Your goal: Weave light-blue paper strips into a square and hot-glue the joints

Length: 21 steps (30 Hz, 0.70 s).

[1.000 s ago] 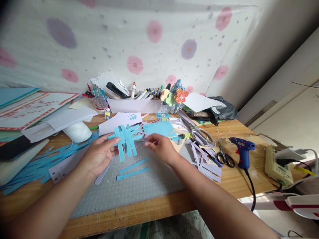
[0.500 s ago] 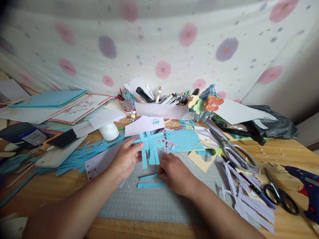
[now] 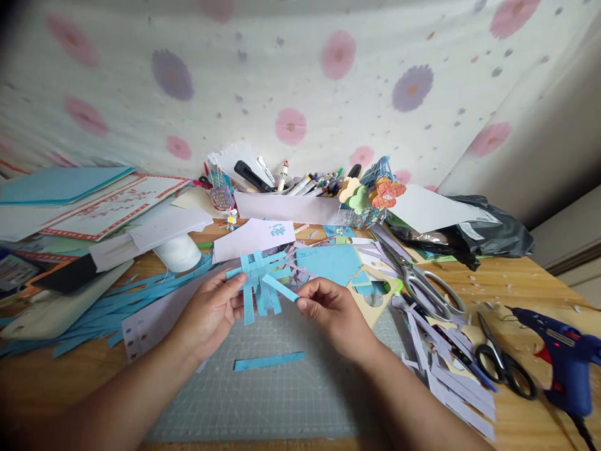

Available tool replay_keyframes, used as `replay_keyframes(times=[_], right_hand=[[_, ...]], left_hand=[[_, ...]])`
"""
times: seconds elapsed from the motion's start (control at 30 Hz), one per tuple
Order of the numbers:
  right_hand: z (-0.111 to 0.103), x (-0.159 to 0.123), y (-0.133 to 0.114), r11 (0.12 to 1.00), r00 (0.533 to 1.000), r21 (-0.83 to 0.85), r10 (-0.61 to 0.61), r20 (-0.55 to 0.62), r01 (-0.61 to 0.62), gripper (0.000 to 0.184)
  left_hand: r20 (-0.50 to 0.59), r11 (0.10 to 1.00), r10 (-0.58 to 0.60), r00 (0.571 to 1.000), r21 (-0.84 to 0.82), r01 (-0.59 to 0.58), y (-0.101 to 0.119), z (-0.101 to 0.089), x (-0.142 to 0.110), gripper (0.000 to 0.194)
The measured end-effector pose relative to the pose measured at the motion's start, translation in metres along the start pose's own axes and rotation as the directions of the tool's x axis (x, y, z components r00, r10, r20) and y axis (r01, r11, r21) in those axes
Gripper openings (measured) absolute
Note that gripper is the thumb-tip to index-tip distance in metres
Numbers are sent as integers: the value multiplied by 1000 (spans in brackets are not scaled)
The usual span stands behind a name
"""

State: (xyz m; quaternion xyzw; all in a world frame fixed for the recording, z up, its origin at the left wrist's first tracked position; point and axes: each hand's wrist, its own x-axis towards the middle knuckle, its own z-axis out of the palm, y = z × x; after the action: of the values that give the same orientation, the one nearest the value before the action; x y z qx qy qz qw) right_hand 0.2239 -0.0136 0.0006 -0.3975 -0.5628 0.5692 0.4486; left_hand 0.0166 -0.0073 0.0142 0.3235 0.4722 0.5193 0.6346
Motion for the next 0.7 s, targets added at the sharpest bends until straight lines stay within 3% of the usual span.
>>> replay_keyframes(times=[0.13, 0.33, 0.53, 0.7], right_hand=[[3, -1, 0, 1000, 997, 20, 6, -73, -4, 22], [1, -2, -2, 998, 999, -59, -29, -26, 28, 16], [12, 0, -5, 1000, 975, -22, -25, -220, 20, 24], [19, -2, -8, 988, 968, -155, -28, -248, -11, 24]], left_hand=[[10, 1000, 0, 1000, 25, -1, -2, 1, -1, 35], [36, 999, 8, 999, 41, -10, -3, 3, -5, 41], [41, 999, 21, 999, 38, -22, -7, 9, -8, 39], [99, 999, 25, 995, 21, -27, -11, 13, -12, 32]])
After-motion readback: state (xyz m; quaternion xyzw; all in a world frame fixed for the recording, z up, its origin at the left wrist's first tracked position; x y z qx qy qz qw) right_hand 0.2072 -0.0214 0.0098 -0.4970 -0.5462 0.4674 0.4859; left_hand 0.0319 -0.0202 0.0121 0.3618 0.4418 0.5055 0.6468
